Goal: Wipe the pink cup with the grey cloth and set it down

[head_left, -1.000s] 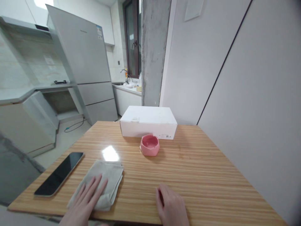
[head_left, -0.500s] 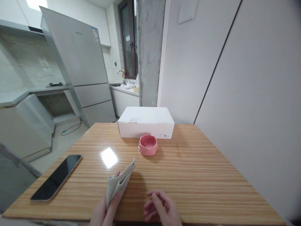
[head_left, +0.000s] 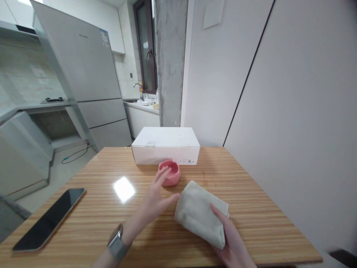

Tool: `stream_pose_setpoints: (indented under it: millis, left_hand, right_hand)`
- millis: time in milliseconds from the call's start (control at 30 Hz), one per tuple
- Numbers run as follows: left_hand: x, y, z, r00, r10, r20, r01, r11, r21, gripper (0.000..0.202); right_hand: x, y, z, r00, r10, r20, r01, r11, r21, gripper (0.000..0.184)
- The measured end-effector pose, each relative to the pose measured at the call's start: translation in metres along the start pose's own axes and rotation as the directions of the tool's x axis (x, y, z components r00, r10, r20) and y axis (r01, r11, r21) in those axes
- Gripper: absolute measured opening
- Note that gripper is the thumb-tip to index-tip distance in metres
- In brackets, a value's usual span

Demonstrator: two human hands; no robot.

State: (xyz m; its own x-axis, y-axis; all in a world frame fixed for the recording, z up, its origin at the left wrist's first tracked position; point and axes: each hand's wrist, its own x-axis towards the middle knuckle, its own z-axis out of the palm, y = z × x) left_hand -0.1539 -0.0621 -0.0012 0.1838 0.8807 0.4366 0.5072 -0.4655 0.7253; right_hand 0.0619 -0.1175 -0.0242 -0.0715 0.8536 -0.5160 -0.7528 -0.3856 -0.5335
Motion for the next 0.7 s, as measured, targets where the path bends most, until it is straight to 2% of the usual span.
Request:
stream_pose_setpoints:
  millis: [67,133,167,233,267,300,400,500,567,600,667,700]
  left_hand:
    - [0.028,-0.026,-0.001,0.997,-0.067,-0.029,0.066,0.997,-0.029,0.094]
    - [0.048,-0.051,0.005,0.992,-0.124,0.011,0.124,0.986,-0.112,0.104]
    - [0.053,-0.061,0.008,0.992,-0.126,0.033,0.129,0.98,-0.15,0.103]
    - [0.058,-0.069,0.015,0.994,-0.103,0.035,0.108,0.974,-0.2,0.095]
    - [0.057,-0.068,0.017,0.996,-0.091,0.016,0.093,0.974,-0.208,0.091]
    - [0.056,-0.065,0.019,0.996,-0.083,-0.011,0.079,0.975,-0.207,0.088]
    - [0.049,-0.046,0.018,0.993,-0.069,-0.096,0.051,0.981,-0.186,0.087]
    - [0.044,-0.027,0.014,0.984,-0.102,-0.148,0.061,0.964,-0.258,0.09]
    - [0.044,-0.019,0.012,0.972,-0.224,-0.076,0.167,0.879,-0.447,0.084]
    - [0.044,-0.018,0.011,0.954,-0.301,0.003,0.25,0.786,-0.565,0.078]
    - [0.046,-0.018,0.01,0.888,-0.428,0.165,0.395,0.532,-0.749,0.063]
    - [0.047,-0.02,0.01,0.852,-0.473,0.223,0.437,0.409,-0.801,0.057]
  right_hand:
    - [0.012,-0.014,0.006,0.988,-0.126,-0.086,0.122,0.991,-0.048,0.041]
    - [0.031,-0.026,0.014,0.951,-0.286,-0.117,0.266,0.951,-0.157,0.047]
    - [0.042,-0.031,0.019,0.914,-0.389,-0.115,0.357,0.905,-0.231,0.049]
    - [0.068,-0.035,0.03,0.804,-0.595,-0.006,0.54,0.734,-0.412,0.05]
    - [0.08,-0.035,0.037,0.771,-0.631,0.079,0.576,0.64,-0.509,0.05]
    - [0.091,-0.033,0.044,0.771,-0.625,0.123,0.584,0.616,-0.529,0.048]
    - [0.11,-0.016,0.07,0.785,-0.577,0.225,0.596,0.603,-0.531,0.043]
    - [0.112,0.007,0.09,0.768,-0.57,0.292,0.633,0.607,-0.479,0.045]
    - [0.11,0.019,0.094,0.731,-0.631,0.258,0.674,0.611,-0.414,0.047]
    - [0.11,0.024,0.093,0.708,-0.669,0.224,0.696,0.609,-0.38,0.048]
    - [0.112,0.03,0.086,0.678,-0.714,0.174,0.724,0.607,-0.329,0.048]
    - [0.113,0.031,0.08,0.685,-0.705,0.184,0.72,0.617,-0.318,0.047]
